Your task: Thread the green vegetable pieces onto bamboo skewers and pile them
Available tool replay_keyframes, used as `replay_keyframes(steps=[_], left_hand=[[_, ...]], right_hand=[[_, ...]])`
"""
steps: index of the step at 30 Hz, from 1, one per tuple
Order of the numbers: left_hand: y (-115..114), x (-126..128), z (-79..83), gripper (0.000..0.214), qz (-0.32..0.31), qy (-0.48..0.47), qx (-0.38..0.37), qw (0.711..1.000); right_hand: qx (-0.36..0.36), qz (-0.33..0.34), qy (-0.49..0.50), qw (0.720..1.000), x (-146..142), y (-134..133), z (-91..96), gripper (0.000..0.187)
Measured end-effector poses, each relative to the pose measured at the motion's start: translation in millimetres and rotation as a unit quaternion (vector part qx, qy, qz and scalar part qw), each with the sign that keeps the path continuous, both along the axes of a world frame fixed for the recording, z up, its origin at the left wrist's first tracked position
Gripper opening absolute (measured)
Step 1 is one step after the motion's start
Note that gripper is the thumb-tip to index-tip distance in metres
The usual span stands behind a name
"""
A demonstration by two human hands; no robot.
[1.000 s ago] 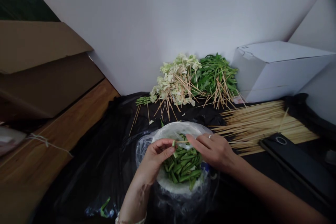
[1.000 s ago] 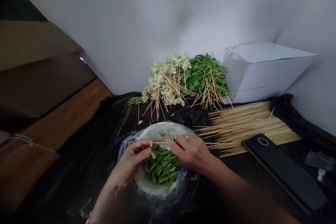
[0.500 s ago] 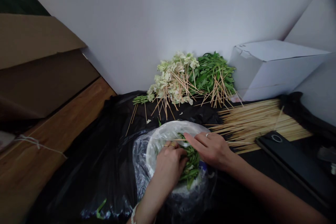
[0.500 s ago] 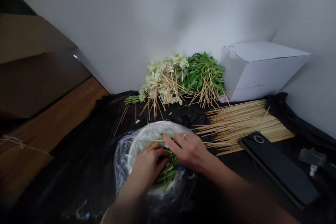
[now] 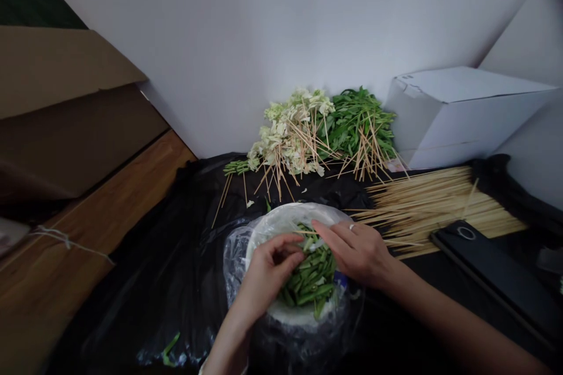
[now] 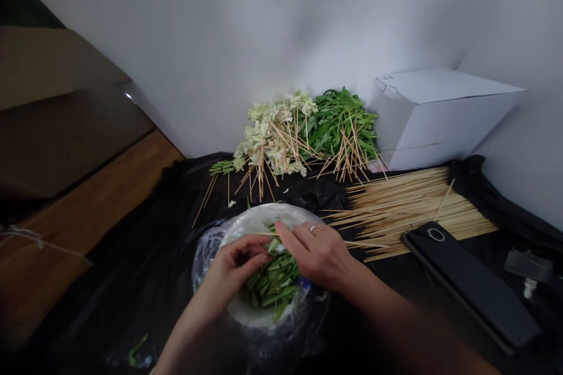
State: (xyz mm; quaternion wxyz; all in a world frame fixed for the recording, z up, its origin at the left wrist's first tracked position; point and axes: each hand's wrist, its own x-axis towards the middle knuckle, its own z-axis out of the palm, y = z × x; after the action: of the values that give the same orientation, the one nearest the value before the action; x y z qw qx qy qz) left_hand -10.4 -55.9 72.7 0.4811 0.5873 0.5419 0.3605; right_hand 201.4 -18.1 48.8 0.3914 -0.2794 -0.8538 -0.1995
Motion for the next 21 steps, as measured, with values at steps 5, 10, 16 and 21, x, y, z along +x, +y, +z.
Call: replay_keyframes(steps=[5, 10, 16, 21], left_hand=[[3.2, -2.9, 0.3, 0.026, 0.117, -0.207, -0.053, 0.970], [4.0, 0.2, 2.2, 0.030, 0.169, -0.306, -0.070, 0.934], [1.9, -0.1, 2.3, 0.030, 0.183, -0.317, -0.074, 0.928], [2.1, 0.4, 0.8, 0.030, 0.187, -0.313, -0.068, 0.929]], right_hand=[[0.009, 0.035, 0.010, 0.999, -0.5, -2.5, 2.8, 0.028], [0.013, 0.014, -0.018, 1.000, 1.4, -3.4, 1.9, 0.035], [0.010, -0.003, -0.020, 1.000, 2.8, -2.7, -1.3, 0.035], [0.014, -0.002, -0.015, 1.000, 2.6, -2.9, -0.7, 0.033]])
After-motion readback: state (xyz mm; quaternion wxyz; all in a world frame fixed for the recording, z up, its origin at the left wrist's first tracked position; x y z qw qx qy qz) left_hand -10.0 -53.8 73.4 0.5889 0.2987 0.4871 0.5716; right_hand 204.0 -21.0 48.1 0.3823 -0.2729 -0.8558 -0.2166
